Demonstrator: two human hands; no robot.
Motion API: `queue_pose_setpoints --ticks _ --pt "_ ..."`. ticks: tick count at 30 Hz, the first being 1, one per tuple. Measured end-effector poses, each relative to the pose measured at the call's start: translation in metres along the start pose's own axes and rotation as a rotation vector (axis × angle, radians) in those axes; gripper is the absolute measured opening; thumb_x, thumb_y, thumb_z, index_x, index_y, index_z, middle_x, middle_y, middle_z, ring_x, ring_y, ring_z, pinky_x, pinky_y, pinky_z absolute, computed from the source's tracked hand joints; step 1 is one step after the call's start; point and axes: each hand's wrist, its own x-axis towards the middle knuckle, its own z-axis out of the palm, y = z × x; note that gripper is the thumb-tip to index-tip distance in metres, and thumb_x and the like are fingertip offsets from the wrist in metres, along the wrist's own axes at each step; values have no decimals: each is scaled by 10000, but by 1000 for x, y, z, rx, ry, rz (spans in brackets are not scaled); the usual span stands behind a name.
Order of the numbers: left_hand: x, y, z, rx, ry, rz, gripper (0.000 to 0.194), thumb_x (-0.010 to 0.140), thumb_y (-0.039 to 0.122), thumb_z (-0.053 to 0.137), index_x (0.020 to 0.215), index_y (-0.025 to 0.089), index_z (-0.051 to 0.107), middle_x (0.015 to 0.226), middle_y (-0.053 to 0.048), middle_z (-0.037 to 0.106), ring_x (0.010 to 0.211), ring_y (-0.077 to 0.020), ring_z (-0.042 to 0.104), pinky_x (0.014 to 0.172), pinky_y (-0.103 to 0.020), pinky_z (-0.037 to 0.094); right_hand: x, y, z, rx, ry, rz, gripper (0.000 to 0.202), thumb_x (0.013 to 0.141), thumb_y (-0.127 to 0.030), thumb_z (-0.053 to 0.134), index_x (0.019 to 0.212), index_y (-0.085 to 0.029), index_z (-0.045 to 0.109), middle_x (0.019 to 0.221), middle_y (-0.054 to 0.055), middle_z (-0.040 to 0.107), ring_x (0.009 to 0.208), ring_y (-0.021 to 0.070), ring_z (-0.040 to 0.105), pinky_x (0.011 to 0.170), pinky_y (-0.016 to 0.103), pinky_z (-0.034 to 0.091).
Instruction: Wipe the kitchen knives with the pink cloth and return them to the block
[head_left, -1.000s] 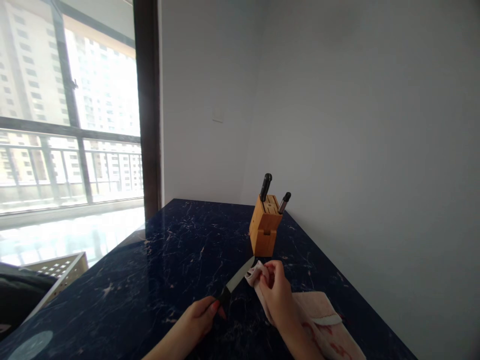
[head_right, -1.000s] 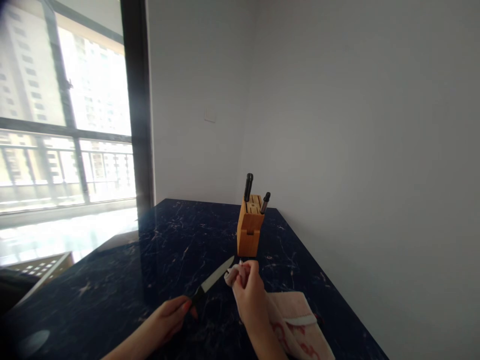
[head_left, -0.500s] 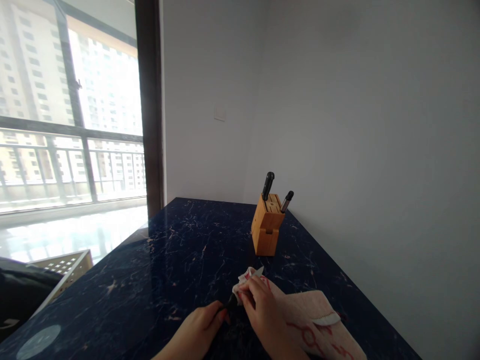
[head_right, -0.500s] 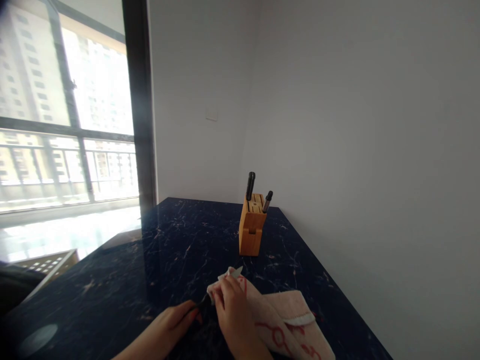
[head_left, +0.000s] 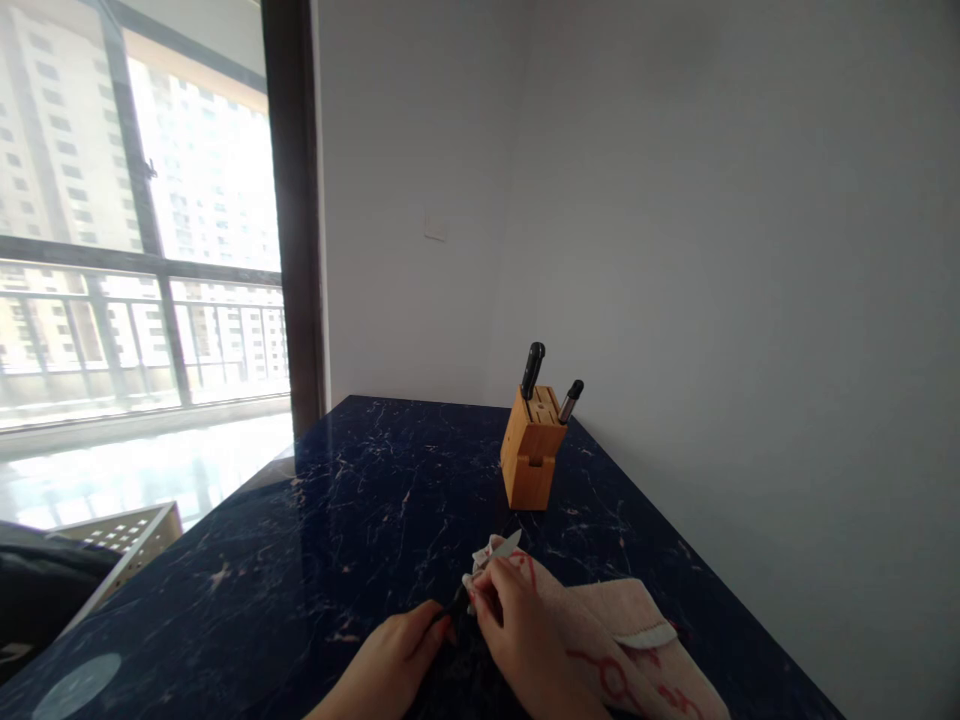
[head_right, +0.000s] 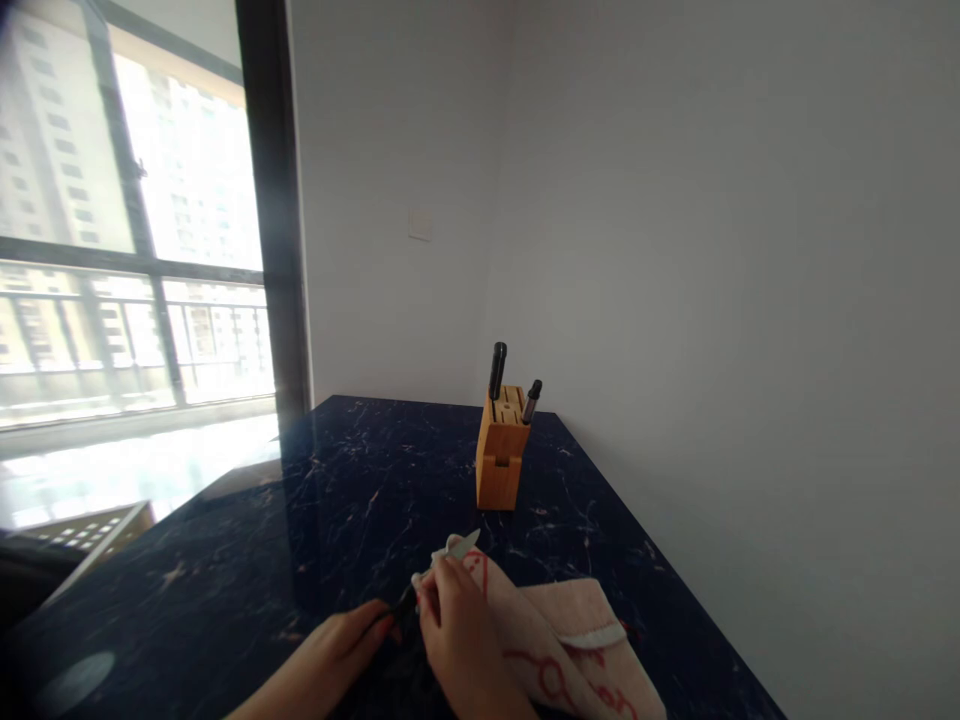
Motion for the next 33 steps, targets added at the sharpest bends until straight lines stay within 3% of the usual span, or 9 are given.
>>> queue_pose_setpoints --ticks 6,11,17,25,33 --pt "0 -2 0 16 1 6 309 899 316 300 819 202 575 742 1 663 676 -128 603 628 -175 399 0 4 3 -20 7 87 169 717 -37 445 686 -203 455 737 17 580 706 163 570 653 287 456" --pt "1 -1 1 48 -11 11 292 897 303 309 815 203 572 751 -6 666 682 -133 609 641 -178 404 -1 5 6 -26 91 3 155 739 -58 448 697 -207 465 726 3 583 739 157 579 776 331 440" --pt "-1 0 1 79 -10 -1 309 901 301 301 801 213 579 764 -5 673 712 -136 619 653 -177 405 1 5 7 -51 62 39 182 695 -33 454 654 -209 472 705 9 585 688 164 574 663 294 462" --pt "-2 -2 2 102 -26 54 297 907 315 300 843 217 573 785 -4 677 726 -141 626 650 -185 397 -2 5 9 -23 136 1 184 710 -36 451 719 -211 505 728 18 608 830 191 600 779 328 452" --pt "-2 1 3 55 13 15 296 906 305 293 810 217 558 764 2 673 714 -133 621 641 -176 394 -2 5 8 -21 153 21 152 714 -59 464 713 -207 503 723 20 612 731 178 600 712 319 468"
